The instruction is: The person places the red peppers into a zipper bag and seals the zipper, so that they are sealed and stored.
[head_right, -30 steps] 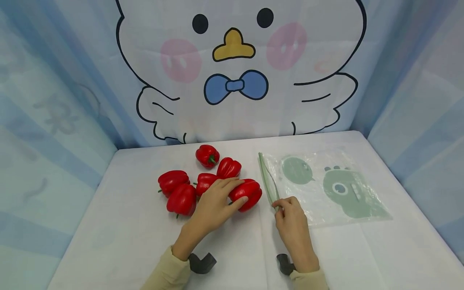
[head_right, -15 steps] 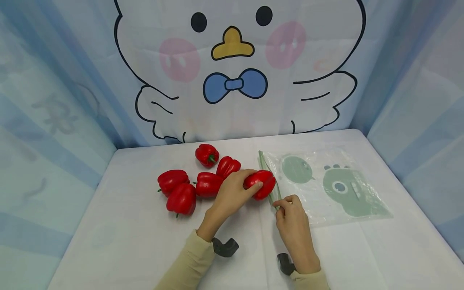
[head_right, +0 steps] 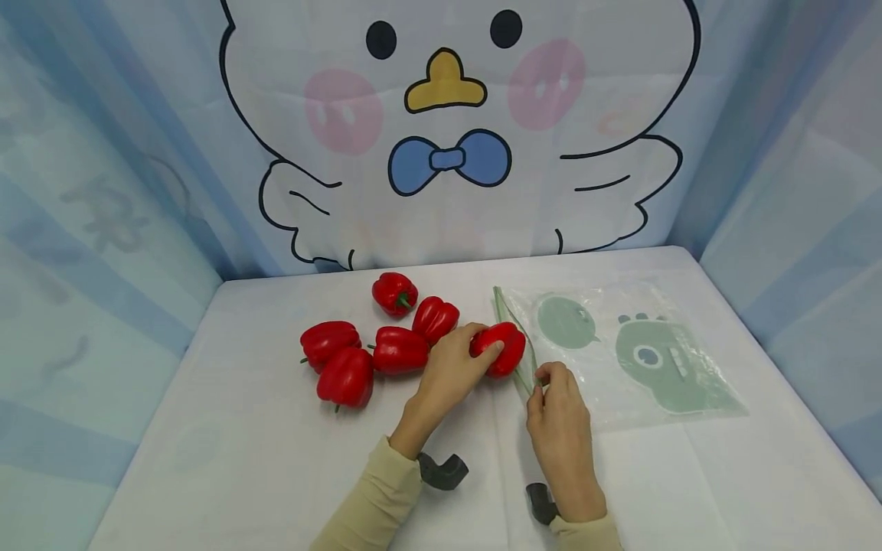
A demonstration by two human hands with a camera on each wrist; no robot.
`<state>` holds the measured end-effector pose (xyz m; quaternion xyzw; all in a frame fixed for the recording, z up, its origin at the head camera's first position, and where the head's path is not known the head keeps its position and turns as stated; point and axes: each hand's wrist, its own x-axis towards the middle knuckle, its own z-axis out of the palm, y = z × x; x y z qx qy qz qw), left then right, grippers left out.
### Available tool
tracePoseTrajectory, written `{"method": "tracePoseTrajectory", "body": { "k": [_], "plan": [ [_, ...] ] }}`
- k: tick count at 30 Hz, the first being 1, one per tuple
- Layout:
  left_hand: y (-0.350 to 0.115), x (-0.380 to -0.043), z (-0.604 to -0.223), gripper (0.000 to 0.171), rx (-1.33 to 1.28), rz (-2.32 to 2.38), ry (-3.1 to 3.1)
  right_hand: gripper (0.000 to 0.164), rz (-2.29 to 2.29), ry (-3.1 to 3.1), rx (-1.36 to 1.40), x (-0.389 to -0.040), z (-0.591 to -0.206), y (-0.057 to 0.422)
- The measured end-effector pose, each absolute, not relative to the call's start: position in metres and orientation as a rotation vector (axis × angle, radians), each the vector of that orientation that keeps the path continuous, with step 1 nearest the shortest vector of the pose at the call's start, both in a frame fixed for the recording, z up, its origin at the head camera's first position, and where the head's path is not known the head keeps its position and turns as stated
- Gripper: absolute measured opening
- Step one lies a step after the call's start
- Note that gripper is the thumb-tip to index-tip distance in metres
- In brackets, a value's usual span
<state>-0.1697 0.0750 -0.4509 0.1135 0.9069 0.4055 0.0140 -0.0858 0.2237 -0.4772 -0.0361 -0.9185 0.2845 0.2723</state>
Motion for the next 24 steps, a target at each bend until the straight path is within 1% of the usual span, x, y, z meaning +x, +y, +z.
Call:
{"method": "tracePoseTrajectory", "body": {
  "k": [5,8,11,16,21,24],
  "plan": [
    [0.0777,-0.1708,-0.4549,0.046,0.346,1.277,2.805,0.034,0.733,-2.365,-0.131,-0.0861,-0.4759,0.2219],
    [0.0793,-0.1718,-0.4571,0.047,0.367,1.272,2.801,0.035,0.714,-2.334,-0.166,-0.0852,-0.4755,0.2211],
    [0.0807,-0.1723,-0.459,0.047,0.415,1.265,2.797,0.034,0.695,-2.323,-0.2,-0.0843,-0.4754,0.2213],
    [0.0811,-0.1716,-0.4601,0.049,0.53,1.205,2.796,0.026,0.677,-2.328,-0.254,-0.0847,-0.4754,0.2216],
    [0.0782,-0.1706,-0.4586,0.063,0.629,1.076,2.746,0.023,0.69,-2.314,-0.275,-0.0853,-0.4772,0.2213],
    [0.0778,-0.1705,-0.4588,0.071,0.659,1.08,2.694,0.022,0.687,-2.291,-0.281,-0.0857,-0.4779,0.2218]
  ]
}}
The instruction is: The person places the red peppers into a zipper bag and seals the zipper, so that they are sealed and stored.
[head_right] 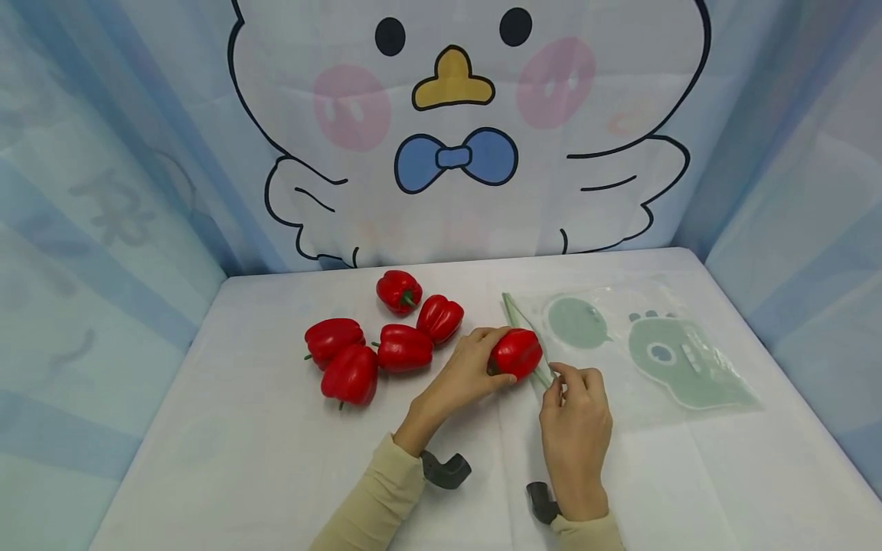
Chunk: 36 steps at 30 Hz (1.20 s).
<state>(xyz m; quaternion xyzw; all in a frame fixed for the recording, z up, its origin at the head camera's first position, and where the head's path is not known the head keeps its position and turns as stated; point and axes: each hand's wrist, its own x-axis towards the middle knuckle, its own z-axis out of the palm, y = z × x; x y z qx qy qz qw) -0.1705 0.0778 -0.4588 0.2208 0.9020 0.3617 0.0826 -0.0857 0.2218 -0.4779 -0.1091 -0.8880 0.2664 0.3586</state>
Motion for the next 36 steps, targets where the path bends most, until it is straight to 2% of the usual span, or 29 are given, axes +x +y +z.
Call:
{"method": "tracePoseTrajectory", "body": {
  "k": [20,36],
  "plan": [
    [0.114,-0.174,-0.477,0.068,0.469,1.551,2.702,0.018,0.72,-2.239,-0.289,-0.085,-0.476,0.224],
    [0.135,-0.19,-0.492,0.063,0.401,1.665,2.721,0.019,0.717,-2.304,-0.266,-0.085,-0.476,0.221]
  ]
}}
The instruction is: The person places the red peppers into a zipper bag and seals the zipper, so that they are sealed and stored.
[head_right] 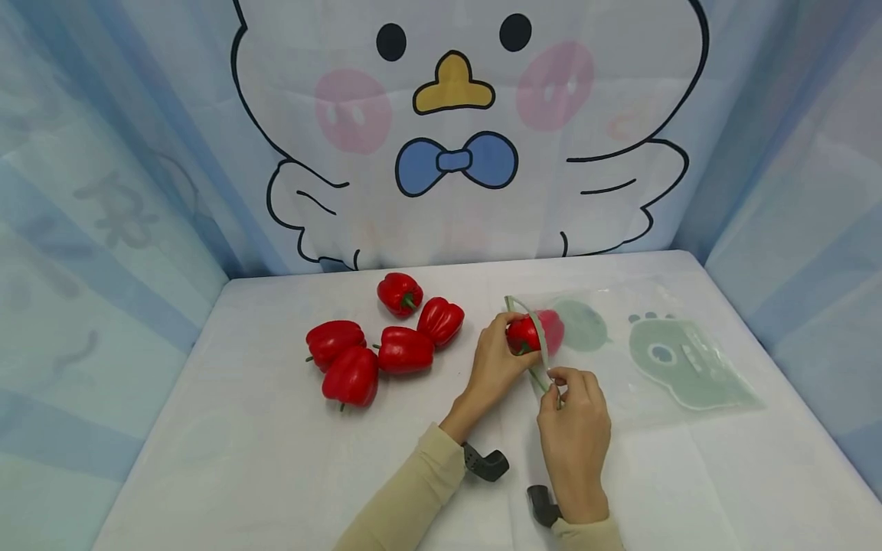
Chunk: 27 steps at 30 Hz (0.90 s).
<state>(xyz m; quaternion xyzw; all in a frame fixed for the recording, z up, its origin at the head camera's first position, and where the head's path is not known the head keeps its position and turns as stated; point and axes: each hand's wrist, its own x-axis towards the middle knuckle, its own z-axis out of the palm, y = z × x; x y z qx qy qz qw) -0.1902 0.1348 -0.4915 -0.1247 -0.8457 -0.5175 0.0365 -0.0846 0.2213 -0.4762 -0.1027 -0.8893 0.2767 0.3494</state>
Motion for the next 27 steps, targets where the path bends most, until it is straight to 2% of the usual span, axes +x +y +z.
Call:
{"method": "tracePoseTrajectory", "body": {
  "k": [19,27],
  "plan": [
    [0.143,-0.204,-0.501,0.055,-0.571,-1.878,-2.439,0.018,0.739,-2.286,-0.245,-0.085,-0.48,0.221],
    [0.147,-0.204,-0.499,0.054,-0.568,-1.943,-2.413,0.021,0.753,-2.308,-0.266,-0.085,-0.48,0.222]
  ]
}}
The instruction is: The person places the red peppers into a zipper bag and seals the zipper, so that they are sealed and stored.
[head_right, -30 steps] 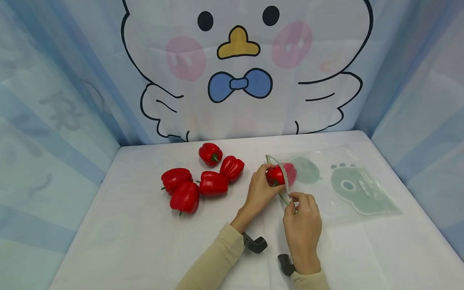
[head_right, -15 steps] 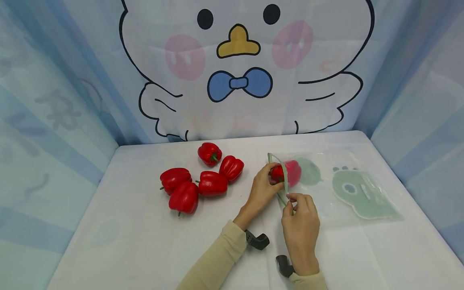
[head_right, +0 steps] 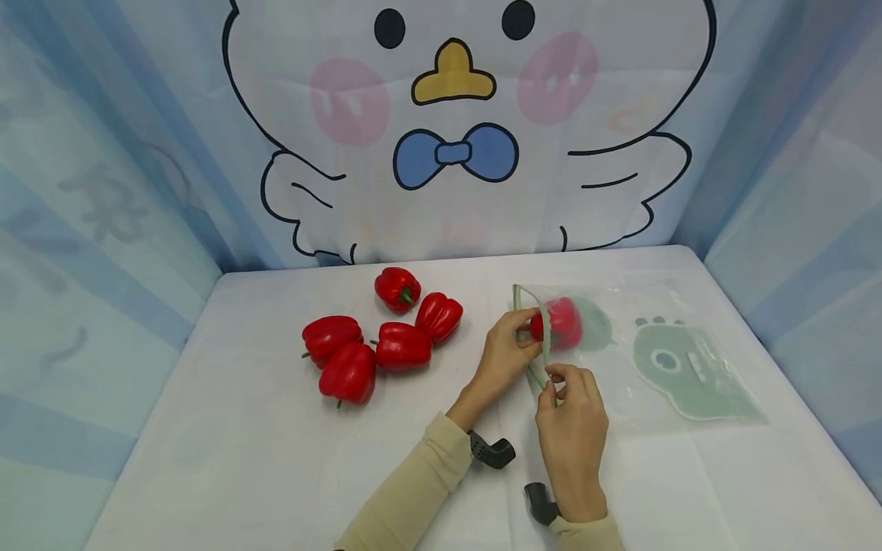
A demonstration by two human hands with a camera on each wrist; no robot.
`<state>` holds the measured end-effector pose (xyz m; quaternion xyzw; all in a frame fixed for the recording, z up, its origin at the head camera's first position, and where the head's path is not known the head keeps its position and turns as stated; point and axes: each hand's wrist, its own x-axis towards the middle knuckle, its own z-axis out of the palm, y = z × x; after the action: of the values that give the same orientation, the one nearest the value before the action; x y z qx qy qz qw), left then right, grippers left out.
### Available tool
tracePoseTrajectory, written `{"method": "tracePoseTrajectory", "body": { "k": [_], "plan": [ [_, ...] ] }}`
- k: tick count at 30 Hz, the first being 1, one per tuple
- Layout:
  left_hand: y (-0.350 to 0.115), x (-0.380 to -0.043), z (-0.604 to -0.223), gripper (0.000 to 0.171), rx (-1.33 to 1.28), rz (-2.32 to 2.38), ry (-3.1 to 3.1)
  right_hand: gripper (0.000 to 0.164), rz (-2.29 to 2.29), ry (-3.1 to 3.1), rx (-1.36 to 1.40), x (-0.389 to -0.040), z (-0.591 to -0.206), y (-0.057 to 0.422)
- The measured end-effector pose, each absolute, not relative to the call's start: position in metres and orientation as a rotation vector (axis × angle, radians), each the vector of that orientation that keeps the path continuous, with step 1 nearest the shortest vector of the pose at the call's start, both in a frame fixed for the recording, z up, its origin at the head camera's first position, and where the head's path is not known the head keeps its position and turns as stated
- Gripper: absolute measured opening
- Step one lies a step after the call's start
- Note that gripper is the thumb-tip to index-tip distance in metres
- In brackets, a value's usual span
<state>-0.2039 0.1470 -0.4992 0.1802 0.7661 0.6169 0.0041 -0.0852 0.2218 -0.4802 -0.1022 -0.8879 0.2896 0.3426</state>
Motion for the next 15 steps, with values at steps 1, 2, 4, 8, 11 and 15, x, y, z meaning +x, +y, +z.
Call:
{"method": "tracePoseTrajectory", "body": {
  "k": [1,2,4,8,11,15],
  "plan": [
    [0.1472,-0.204,-0.4987,0.054,0.562,1.931,2.402,0.021,0.753,-2.312,-0.27,-0.0855,-0.4801,0.2218],
    [0.147,-0.204,-0.4979,0.053,0.562,1.932,2.397,0.022,0.751,-2.315,-0.274,-0.0858,-0.4799,0.2219],
    [0.1464,-0.2041,-0.4967,0.052,0.567,1.934,2.387,0.024,0.745,-2.319,-0.28,-0.0862,-0.4798,0.2217],
    [0.1439,-0.2043,-0.4958,0.049,0.607,1.892,2.421,0.027,0.734,-2.314,-0.268,-0.0865,-0.4788,0.2217],
    [0.1423,-0.2044,-0.4969,0.047,0.628,1.84,2.462,0.028,0.734,-2.31,-0.26,-0.0864,-0.4779,0.222],
    [0.1417,-0.2038,-0.4985,0.046,0.644,1.817,2.462,0.027,0.739,-2.319,-0.271,-0.086,-0.4778,0.2226]
  ]
}}
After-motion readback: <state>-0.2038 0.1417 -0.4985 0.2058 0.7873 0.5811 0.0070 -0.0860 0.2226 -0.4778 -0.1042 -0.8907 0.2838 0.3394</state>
